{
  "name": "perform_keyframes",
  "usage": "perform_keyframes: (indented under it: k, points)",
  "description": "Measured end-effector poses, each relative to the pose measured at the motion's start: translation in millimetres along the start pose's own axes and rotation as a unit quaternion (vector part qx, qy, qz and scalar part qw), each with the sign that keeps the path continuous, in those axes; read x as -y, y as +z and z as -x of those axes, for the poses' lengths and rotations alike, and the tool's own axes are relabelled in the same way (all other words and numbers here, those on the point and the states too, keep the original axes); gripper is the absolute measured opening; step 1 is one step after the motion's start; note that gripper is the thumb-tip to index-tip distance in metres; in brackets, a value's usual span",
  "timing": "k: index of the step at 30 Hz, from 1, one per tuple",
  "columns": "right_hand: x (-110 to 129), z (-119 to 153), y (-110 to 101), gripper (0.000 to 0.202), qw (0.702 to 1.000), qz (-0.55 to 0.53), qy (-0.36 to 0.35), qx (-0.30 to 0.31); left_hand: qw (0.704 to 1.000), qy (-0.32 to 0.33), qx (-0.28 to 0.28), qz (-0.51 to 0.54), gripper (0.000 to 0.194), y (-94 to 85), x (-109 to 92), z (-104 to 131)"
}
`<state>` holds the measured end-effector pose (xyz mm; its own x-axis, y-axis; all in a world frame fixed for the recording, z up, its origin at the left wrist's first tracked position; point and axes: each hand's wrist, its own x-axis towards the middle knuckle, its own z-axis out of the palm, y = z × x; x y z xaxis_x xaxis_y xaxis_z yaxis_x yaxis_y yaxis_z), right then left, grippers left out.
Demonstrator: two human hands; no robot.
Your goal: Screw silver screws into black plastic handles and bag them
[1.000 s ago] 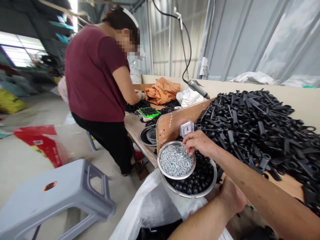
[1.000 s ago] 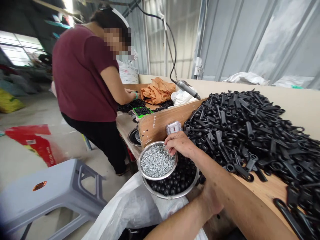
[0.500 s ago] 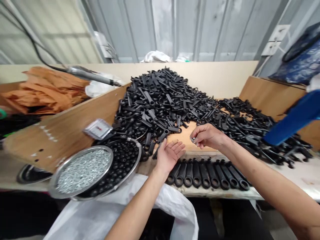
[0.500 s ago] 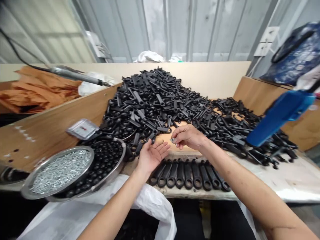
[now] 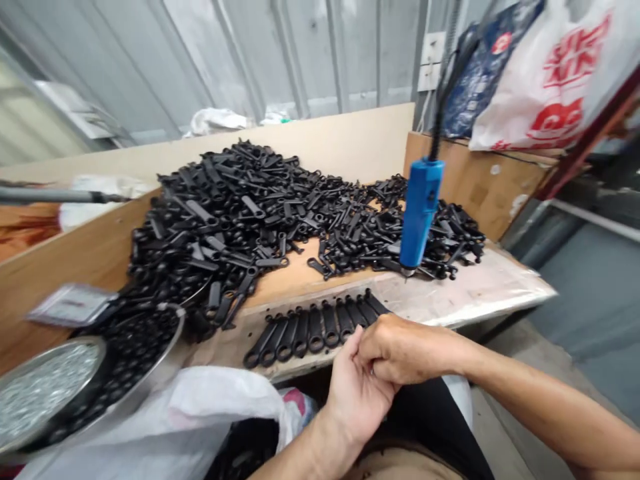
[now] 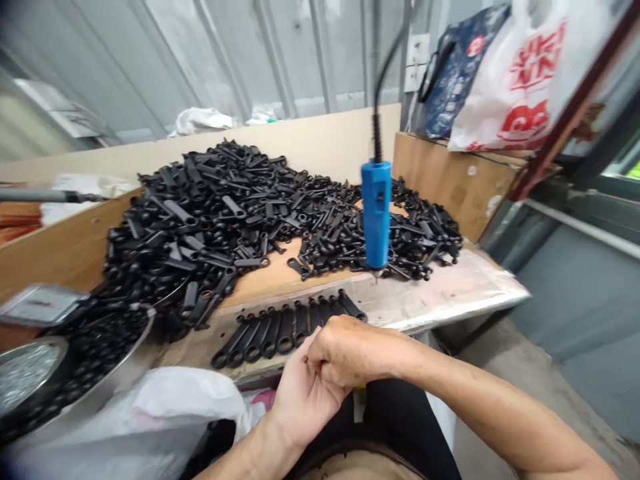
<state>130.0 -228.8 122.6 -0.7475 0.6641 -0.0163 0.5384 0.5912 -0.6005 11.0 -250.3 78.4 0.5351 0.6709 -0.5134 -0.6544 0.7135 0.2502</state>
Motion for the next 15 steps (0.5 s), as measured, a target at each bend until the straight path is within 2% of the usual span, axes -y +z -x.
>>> perform_keyframes:
  k: [2, 5, 9, 12, 15]
  points:
    - [-16.3, 24.7, -2.5, 0.029, 0.999, 0.006, 0.035, -0.026, 1.000, -0.011, 0.013, -0.018, 0.031, 9.8, 19.0, -19.9]
    - [-56.7, 58.1, -7.0, 0.027, 0.989, -0.058, 0.107, -0.086, 0.998, -0.023, 0.035, -0.047, 0.039, 29.8, 45.3, -56.8]
    - [-107.8, 86.4, -11.1, 0.023, 0.965, -0.126, 0.173, -0.151, 0.995, -0.030, 0.063, -0.071, 0.045, 52.6, 66.4, -102.5]
    - [-120.4, 89.5, -11.2, 0.025, 0.962, -0.131, 0.167, -0.172, 0.994, -0.038, 0.060, -0.086, 0.044, 57.9, 67.5, -123.4]
    - [-110.3, 82.0, -9.5, 0.021, 0.976, -0.044, 0.125, -0.172, 0.993, -0.058, 0.063, -0.077, 0.040, 54.8, 60.9, -127.5]
